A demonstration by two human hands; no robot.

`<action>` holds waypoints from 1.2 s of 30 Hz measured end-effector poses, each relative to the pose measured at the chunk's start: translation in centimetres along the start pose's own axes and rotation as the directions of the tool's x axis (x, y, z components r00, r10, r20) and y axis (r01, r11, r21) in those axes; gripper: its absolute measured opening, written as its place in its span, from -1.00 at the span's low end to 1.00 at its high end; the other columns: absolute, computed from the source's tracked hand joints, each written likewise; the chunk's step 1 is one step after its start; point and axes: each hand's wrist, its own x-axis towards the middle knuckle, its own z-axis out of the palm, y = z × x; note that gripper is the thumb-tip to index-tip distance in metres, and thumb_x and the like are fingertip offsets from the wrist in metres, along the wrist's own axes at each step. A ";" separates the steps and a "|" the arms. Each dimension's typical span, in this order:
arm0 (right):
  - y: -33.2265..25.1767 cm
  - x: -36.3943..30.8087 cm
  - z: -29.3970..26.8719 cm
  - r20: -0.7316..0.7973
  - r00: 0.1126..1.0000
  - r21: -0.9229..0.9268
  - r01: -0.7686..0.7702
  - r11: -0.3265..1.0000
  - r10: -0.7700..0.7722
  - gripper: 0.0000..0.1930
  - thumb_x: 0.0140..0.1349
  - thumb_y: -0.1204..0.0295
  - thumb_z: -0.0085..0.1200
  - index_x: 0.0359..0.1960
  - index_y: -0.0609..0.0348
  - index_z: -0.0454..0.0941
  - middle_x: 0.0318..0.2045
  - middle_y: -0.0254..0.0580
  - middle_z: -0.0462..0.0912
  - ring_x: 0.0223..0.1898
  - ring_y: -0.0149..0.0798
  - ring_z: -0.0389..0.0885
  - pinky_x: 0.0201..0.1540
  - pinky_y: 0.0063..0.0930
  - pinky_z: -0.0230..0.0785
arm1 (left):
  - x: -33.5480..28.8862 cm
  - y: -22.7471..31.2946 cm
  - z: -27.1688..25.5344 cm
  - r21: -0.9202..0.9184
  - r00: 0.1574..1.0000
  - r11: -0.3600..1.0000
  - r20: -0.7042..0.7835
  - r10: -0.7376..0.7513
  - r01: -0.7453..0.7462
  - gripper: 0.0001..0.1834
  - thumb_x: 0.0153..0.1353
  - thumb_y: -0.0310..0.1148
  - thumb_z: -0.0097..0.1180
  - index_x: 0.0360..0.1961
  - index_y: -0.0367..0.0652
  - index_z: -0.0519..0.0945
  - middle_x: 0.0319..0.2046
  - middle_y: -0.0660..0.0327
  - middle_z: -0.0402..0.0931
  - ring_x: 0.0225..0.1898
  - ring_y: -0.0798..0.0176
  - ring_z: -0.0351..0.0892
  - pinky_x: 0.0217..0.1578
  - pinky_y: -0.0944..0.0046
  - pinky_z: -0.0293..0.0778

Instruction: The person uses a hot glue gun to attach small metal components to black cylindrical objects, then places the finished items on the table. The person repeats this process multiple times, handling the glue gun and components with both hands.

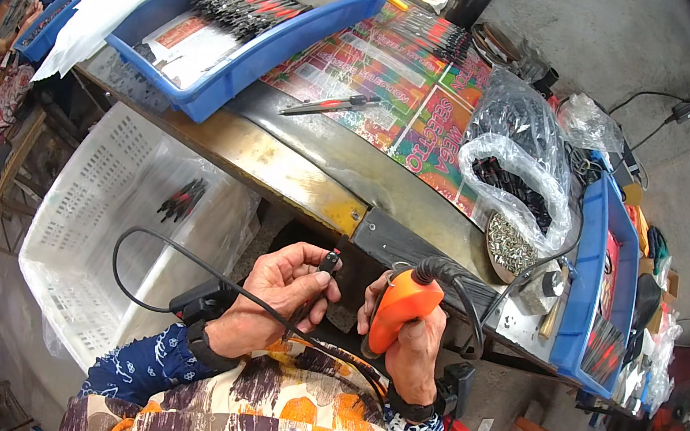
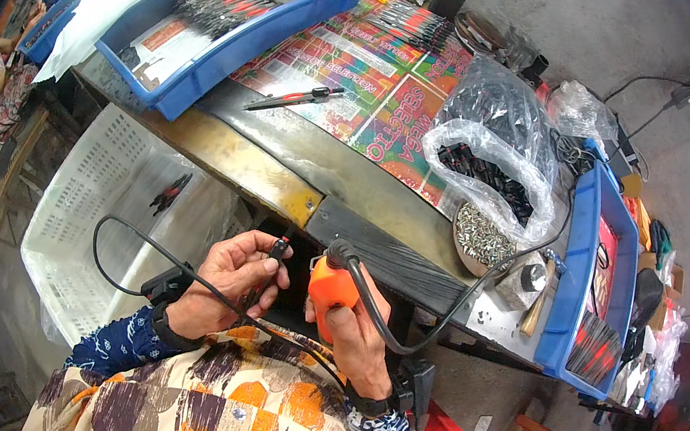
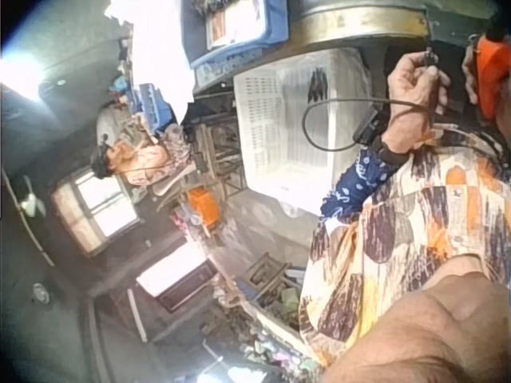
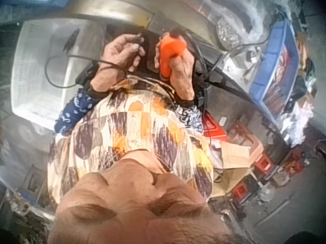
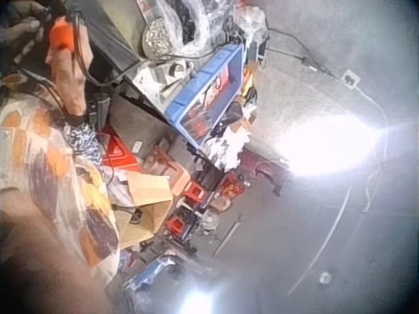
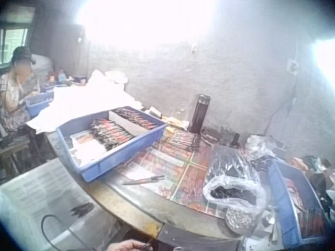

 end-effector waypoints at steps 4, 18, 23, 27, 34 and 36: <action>0.1 0.0 0.1 -0.010 1.000 0.000 0.020 1.000 -0.020 -0.15 -0.07 -0.29 0.19 -0.11 0.33 0.30 -0.31 -0.09 0.43 -0.45 -0.32 0.48 -0.46 -0.49 0.39 | -0.1 -0.1 0.1 0.031 1.000 1.000 -0.019 0.004 -0.003 -0.80 0.32 -0.40 -0.02 -0.10 -0.26 0.44 -0.43 0.15 0.55 -0.62 0.43 0.46 -0.72 0.51 0.32; 0.4 0.0 0.0 0.035 0.999 -0.066 0.009 0.998 -0.007 -0.14 -0.06 -0.30 0.16 -0.12 0.37 0.33 -0.41 -0.12 0.44 -0.51 -0.34 0.47 -0.47 -0.54 0.36 | 0.0 0.0 -0.1 0.098 0.996 0.995 -0.088 -0.002 0.011 -0.75 0.32 -0.24 0.04 -0.35 -0.23 0.55 -0.66 0.24 0.49 -0.74 0.51 0.34 -0.73 0.52 0.24; 0.3 0.0 0.0 0.056 0.996 -0.089 0.074 0.993 -0.069 -0.20 0.06 -0.27 0.07 -0.04 0.33 0.36 -0.48 -0.25 0.46 -0.52 -0.46 0.41 -0.49 -0.64 0.26 | 0.0 -0.1 0.0 0.121 0.994 0.993 -0.101 0.030 -0.018 -0.76 0.31 -0.25 0.04 -0.32 -0.24 0.53 -0.66 0.23 0.47 -0.76 0.50 0.29 -0.75 0.52 0.19; 0.2 0.0 0.1 0.018 1.000 -0.066 0.020 0.998 -0.018 -0.14 -0.06 -0.31 0.15 -0.14 0.39 0.34 -0.39 -0.11 0.45 -0.51 -0.35 0.47 -0.46 -0.54 0.37 | -0.1 -0.2 0.1 0.109 0.995 0.993 -0.091 0.045 -0.035 -0.76 0.32 -0.26 0.02 -0.31 -0.25 0.52 -0.66 0.22 0.47 -0.77 0.50 0.28 -0.76 0.52 0.18; 0.2 0.0 0.0 0.017 1.000 -0.074 0.015 0.997 -0.013 -0.14 -0.06 -0.31 0.16 -0.14 0.39 0.34 -0.40 -0.13 0.45 -0.51 -0.35 0.47 -0.46 -0.55 0.36 | -0.1 -0.4 -0.1 0.109 0.996 0.994 -0.079 0.042 -0.033 -0.77 0.33 -0.29 -0.01 -0.27 -0.26 0.53 -0.64 0.22 0.49 -0.76 0.50 0.29 -0.75 0.53 0.19; 0.4 0.1 -0.1 0.048 0.996 -0.100 0.081 0.992 -0.076 -0.19 0.04 -0.27 0.09 -0.05 0.35 0.37 -0.48 -0.26 0.46 -0.52 -0.46 0.42 -0.48 -0.63 0.27 | -0.2 -0.4 -0.1 0.103 0.996 0.995 -0.088 0.009 0.000 -0.77 0.34 -0.29 -0.02 -0.25 -0.26 0.54 -0.63 0.23 0.50 -0.75 0.51 0.30 -0.74 0.53 0.20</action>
